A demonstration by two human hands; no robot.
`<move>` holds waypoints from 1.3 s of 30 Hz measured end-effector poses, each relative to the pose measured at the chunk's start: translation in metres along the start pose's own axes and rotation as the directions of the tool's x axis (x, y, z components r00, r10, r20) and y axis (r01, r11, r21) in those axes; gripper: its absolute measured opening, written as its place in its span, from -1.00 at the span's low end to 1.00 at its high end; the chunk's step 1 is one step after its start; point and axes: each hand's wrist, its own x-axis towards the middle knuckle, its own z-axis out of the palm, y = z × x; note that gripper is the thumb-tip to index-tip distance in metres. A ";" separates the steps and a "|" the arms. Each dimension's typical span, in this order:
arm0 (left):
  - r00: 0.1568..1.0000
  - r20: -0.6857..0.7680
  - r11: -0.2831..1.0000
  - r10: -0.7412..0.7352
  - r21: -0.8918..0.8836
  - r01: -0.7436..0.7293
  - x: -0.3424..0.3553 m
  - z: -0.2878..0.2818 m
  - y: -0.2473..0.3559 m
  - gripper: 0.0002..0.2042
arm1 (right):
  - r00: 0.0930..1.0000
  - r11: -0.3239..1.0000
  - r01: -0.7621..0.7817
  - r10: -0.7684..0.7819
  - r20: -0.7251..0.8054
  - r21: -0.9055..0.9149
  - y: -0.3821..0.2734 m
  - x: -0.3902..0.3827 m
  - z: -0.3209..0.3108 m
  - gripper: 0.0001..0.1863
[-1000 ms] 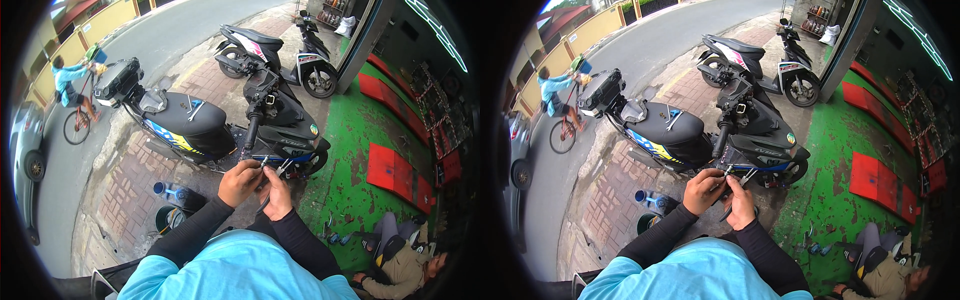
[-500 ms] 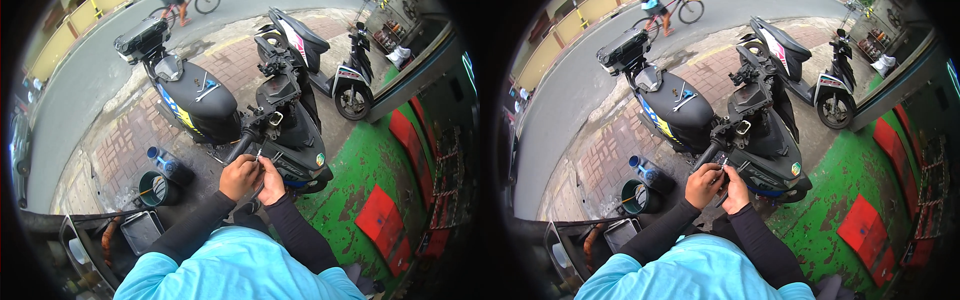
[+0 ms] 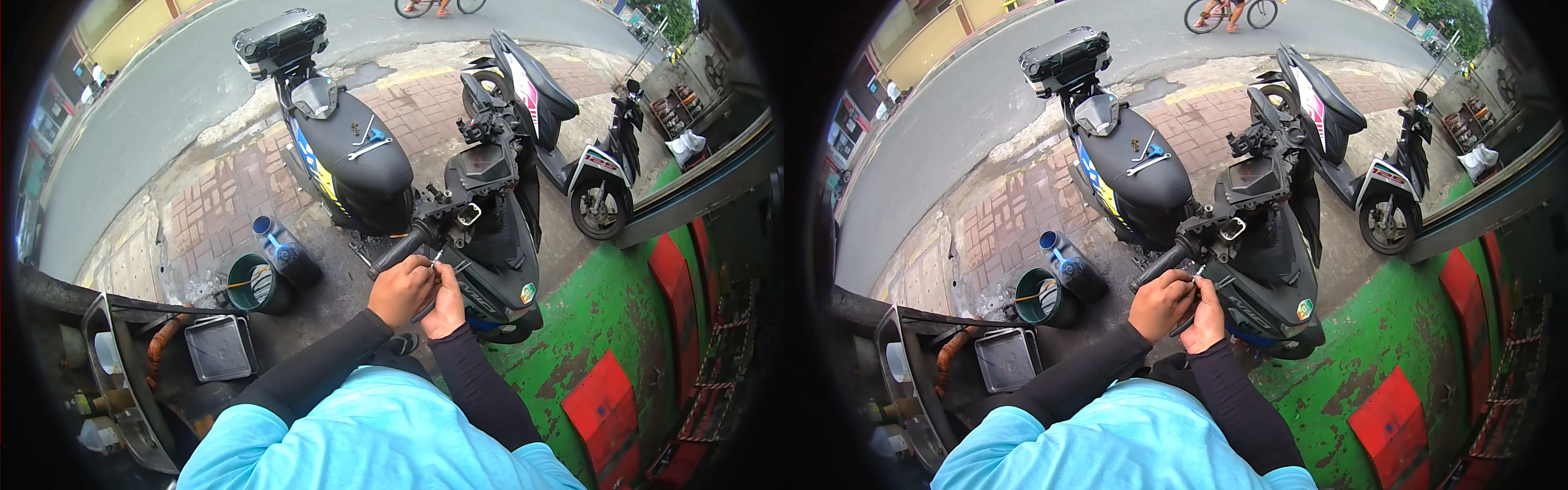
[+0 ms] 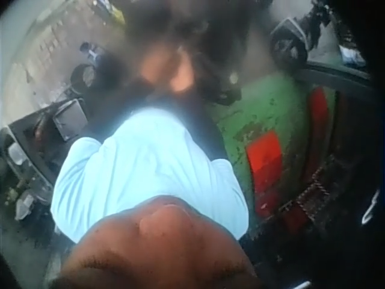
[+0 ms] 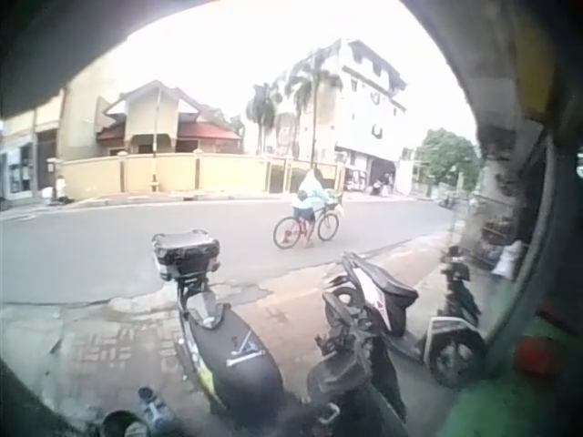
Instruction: Repairing a component on the handlebar of a motorcycle using a screwdriver and pliers.
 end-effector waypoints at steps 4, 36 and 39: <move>0.999 -0.002 0.999 -0.033 0.029 0.034 0.001 0.007 -0.001 -0.87 | 1.000 1.000 -0.003 0.003 -0.022 -0.001 -0.004 0.006 0.000 -0.81; 0.989 -0.041 0.952 -0.144 -0.280 0.127 -0.030 0.059 -0.035 -0.48 | 0.984 0.955 0.101 -0.137 -0.111 -0.280 -0.027 0.023 -0.008 -0.75; 0.991 0.002 0.938 -0.136 -0.320 0.130 -0.026 0.059 -0.037 -0.46 | 0.977 0.944 0.139 -0.181 -0.116 -0.300 -0.028 0.025 -0.009 -0.76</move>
